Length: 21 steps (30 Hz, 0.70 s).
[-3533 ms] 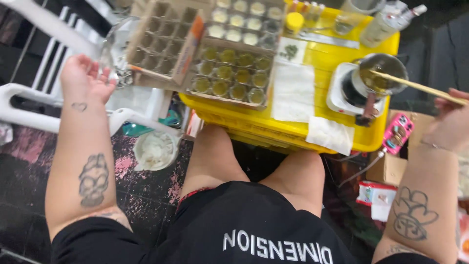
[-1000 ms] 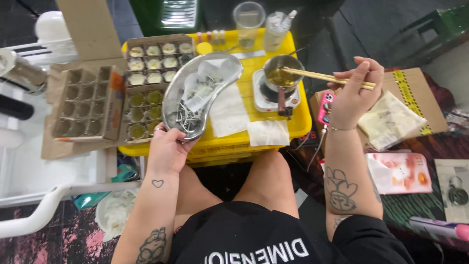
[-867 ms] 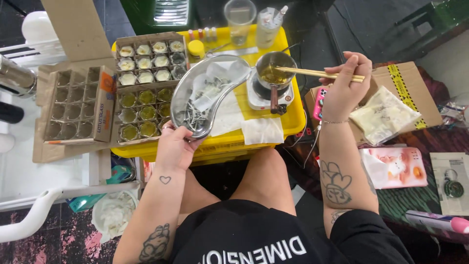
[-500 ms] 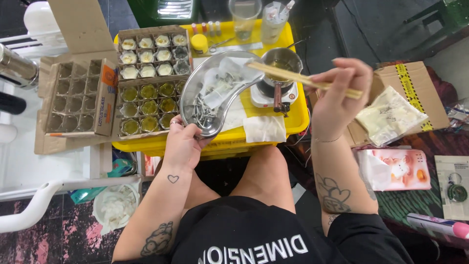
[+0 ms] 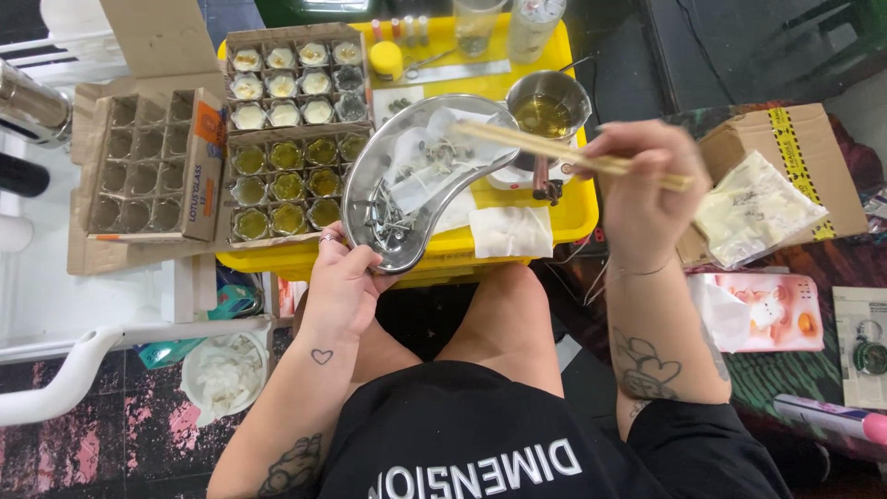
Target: Pouring melted wax into small glass containers using a ladle and chopsticks.
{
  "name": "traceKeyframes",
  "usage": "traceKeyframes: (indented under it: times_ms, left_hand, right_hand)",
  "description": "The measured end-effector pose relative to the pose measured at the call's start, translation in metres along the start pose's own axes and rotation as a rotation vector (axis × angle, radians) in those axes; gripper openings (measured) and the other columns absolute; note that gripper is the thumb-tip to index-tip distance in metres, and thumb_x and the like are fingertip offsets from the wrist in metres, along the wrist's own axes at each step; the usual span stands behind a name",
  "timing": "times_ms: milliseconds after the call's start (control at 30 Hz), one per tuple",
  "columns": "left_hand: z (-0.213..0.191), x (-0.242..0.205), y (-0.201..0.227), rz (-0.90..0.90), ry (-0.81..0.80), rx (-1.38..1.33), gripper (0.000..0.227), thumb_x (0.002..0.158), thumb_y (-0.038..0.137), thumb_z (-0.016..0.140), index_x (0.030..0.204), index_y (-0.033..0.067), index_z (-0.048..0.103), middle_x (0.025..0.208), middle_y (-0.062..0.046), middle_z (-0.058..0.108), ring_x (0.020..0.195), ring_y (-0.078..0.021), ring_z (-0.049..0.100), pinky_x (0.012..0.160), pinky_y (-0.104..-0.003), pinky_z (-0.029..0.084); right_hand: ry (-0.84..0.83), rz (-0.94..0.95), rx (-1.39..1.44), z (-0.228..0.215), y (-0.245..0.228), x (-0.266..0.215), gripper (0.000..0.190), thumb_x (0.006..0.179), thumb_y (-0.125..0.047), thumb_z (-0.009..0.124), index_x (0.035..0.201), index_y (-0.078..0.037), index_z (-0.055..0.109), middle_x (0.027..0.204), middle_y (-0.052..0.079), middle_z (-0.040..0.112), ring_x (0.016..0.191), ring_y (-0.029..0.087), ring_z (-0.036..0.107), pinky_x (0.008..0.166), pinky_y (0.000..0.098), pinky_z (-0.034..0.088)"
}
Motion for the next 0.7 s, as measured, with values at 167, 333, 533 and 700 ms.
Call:
traceKeyframes:
  times_ms: [167,333,533,700]
  left_hand:
    - [-0.004,0.007,-0.008,-0.005,-0.054,-0.002,0.055,0.083,-0.011,0.049,0.13,0.0151,0.036,0.115,-0.012,0.061,0.093,-0.0227,0.069,0.071,-0.044,0.062]
    - [-0.014,0.007,-0.006,0.001,-0.007,0.0,0.05,0.085,-0.009,0.049,0.129,0.0134,0.041,0.111,-0.012,0.065,0.087,-0.0221,0.071,0.071,-0.046,0.064]
    - [-0.024,0.002,0.004,0.044,0.013,0.016,0.048,0.083,-0.011,0.05,0.125,0.0107,0.041,0.114,-0.012,0.065,0.093,-0.0248,0.071,0.074,-0.045,0.063]
    - [-0.031,0.001,0.01,0.033,0.049,0.018,0.049,0.083,-0.011,0.051,0.124,0.0138,0.039,0.116,-0.011,0.065,0.096,-0.0231,0.069,0.077,-0.042,0.061]
  right_hand:
    - [0.228,-0.06,-0.111,-0.067,0.012,0.021,0.042,0.121,-0.043,0.046,0.112,-0.002,0.054,0.091,0.012,0.066,0.067,0.016,0.068,0.058,0.025,0.056]
    - [0.007,0.154,-0.318,-0.092,0.059,0.046,0.041,0.127,-0.034,0.048,0.11,0.001,0.06,0.089,0.009,0.068,0.076,0.013,0.07,0.067,0.0241,0.059]
    - [-0.196,0.377,-0.307,-0.057,0.086,0.063,0.031,0.117,-0.028,0.057,0.108,0.0,0.068,0.089,0.005,0.07,0.079,0.008,0.068,0.069,0.0198,0.056]
    - [-0.227,0.374,-0.314,-0.049,0.103,0.071,0.029,0.115,-0.023,0.06,0.105,0.002,0.069,0.087,0.004,0.068,0.075,0.009,0.067,0.069,0.0205,0.054]
Point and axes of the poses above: each hand's wrist, its own x-axis towards the middle knuckle, its own z-axis out of the palm, y = z × x, the point moved 8 cm from there along x, towards the middle knuckle
